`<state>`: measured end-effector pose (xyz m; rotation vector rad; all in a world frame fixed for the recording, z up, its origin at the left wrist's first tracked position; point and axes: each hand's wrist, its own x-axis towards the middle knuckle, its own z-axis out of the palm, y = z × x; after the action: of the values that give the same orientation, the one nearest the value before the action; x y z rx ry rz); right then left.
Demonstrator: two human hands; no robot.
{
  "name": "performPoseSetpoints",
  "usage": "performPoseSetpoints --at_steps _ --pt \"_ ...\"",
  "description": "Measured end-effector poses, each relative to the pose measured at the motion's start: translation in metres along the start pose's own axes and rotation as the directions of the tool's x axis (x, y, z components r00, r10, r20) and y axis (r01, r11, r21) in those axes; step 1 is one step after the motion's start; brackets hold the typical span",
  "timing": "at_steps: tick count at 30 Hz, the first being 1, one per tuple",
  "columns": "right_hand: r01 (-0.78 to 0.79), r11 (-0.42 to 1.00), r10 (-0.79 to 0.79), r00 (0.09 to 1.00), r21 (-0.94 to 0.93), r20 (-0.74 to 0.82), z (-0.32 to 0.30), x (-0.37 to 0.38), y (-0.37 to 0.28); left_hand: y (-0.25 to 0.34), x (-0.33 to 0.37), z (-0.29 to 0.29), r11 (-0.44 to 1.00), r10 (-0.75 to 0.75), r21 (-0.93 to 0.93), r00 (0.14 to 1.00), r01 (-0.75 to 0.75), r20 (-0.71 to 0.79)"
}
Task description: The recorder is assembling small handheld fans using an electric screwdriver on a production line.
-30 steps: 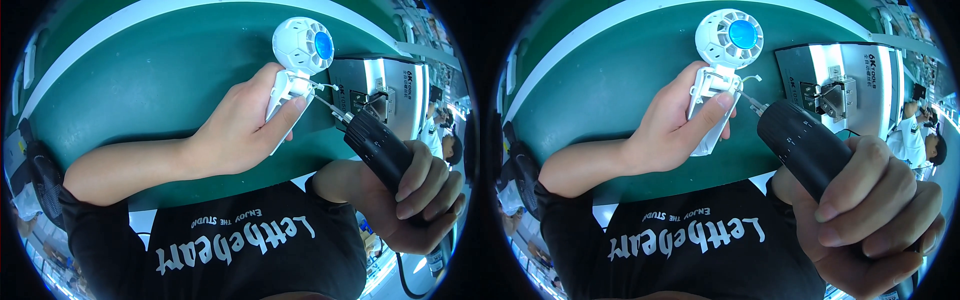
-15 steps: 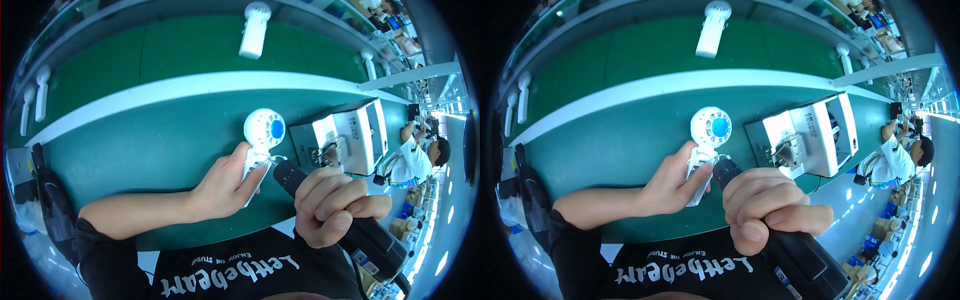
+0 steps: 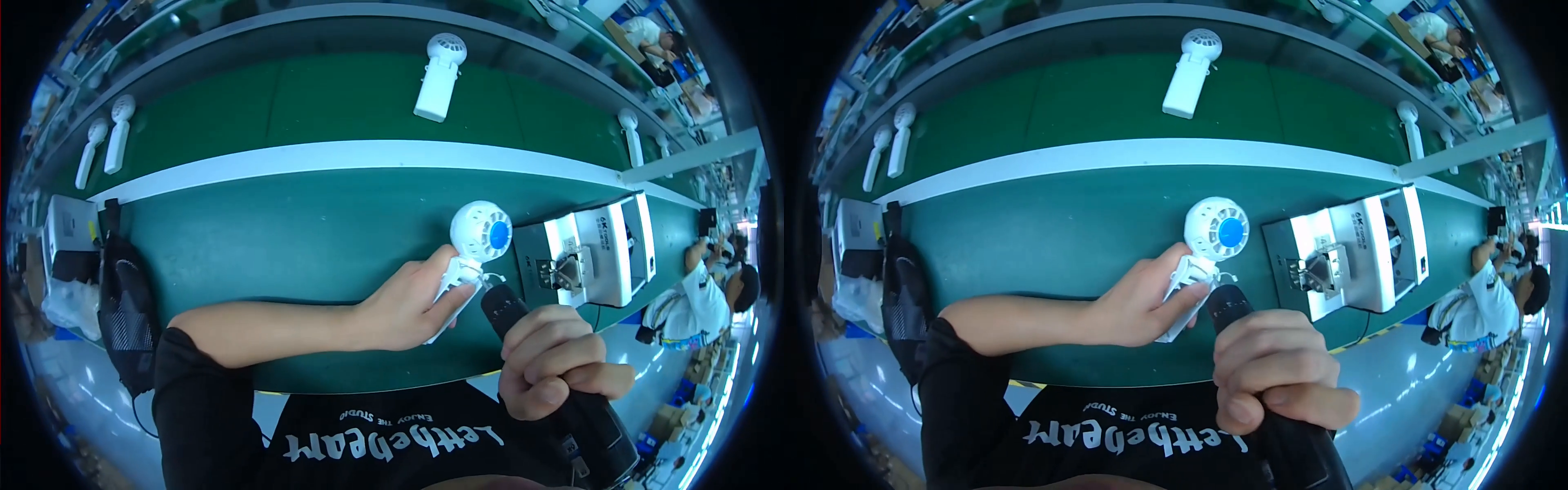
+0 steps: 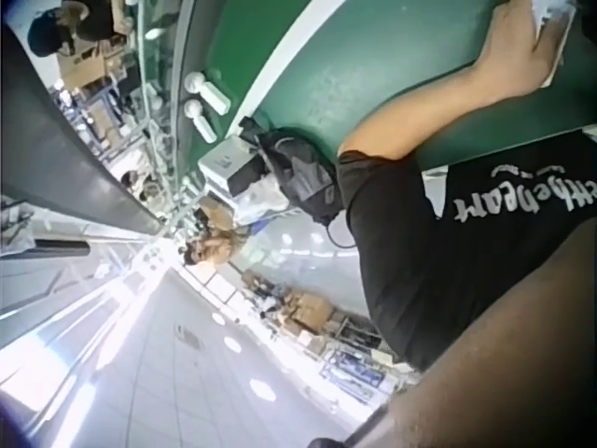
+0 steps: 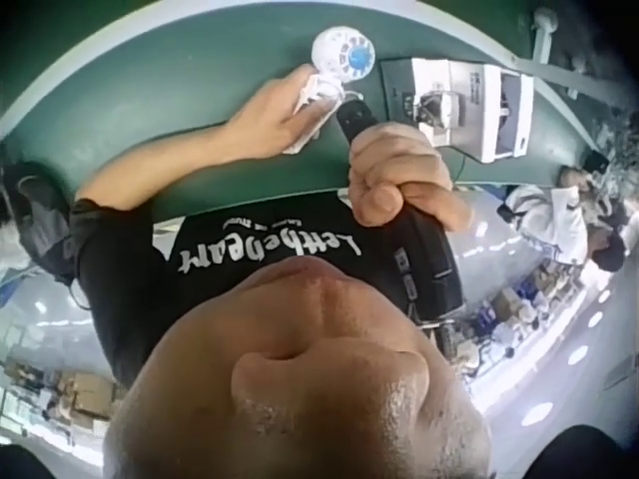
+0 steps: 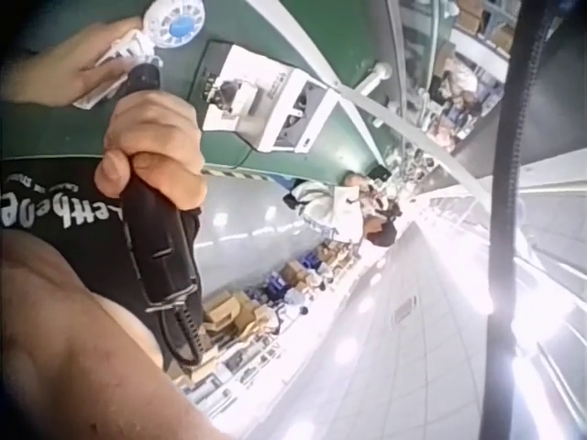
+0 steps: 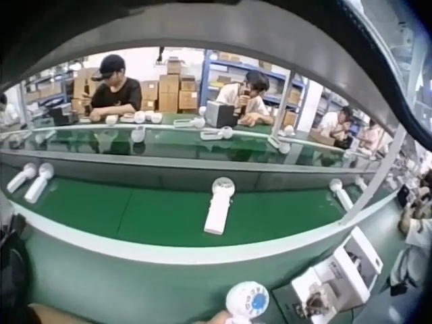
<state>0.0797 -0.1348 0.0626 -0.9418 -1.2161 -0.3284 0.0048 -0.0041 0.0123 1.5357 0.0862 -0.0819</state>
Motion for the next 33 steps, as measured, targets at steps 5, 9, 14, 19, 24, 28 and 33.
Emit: performPoseSetpoints --at_steps 5,9,14,19,24,28,33 --pt "0.255 0.964 -0.232 0.944 0.072 -0.232 -0.011 0.020 -0.013 0.029 0.027 -0.050 0.947 0.165 0.311 0.947 -0.074 -0.277" --pt "0.383 0.923 -0.328 0.829 0.032 -0.454 -0.030 0.026 -0.047 0.031 0.033 -0.172 0.476 0.527 0.785 0.586 0.396 -0.615" --pt "0.112 0.994 -0.096 0.895 0.009 -0.435 -0.047 0.032 -0.048 -0.003 0.013 -0.252 0.109 0.397 0.575 0.495 0.811 -0.773" --pt "-0.169 0.972 0.080 0.892 -0.163 -0.445 -0.053 0.052 -0.051 0.023 0.024 -0.194 -0.109 0.780 0.884 0.590 0.455 -0.208" --pt "-0.167 0.906 0.011 0.928 -0.390 -0.372 -0.061 0.069 -0.029 0.017 0.043 -0.090 0.092 0.631 0.985 0.773 -0.147 0.056" --pt "-0.315 0.869 0.163 0.910 -0.381 -0.382 -0.065 0.069 -0.012 0.002 0.041 -0.071 0.202 0.532 0.936 0.835 -0.289 0.142" --pt "-0.455 0.807 0.567 0.776 0.377 -0.278 -0.078 0.059 -0.014 -0.002 0.046 -0.071 0.298 0.479 0.913 0.871 -0.278 0.109"
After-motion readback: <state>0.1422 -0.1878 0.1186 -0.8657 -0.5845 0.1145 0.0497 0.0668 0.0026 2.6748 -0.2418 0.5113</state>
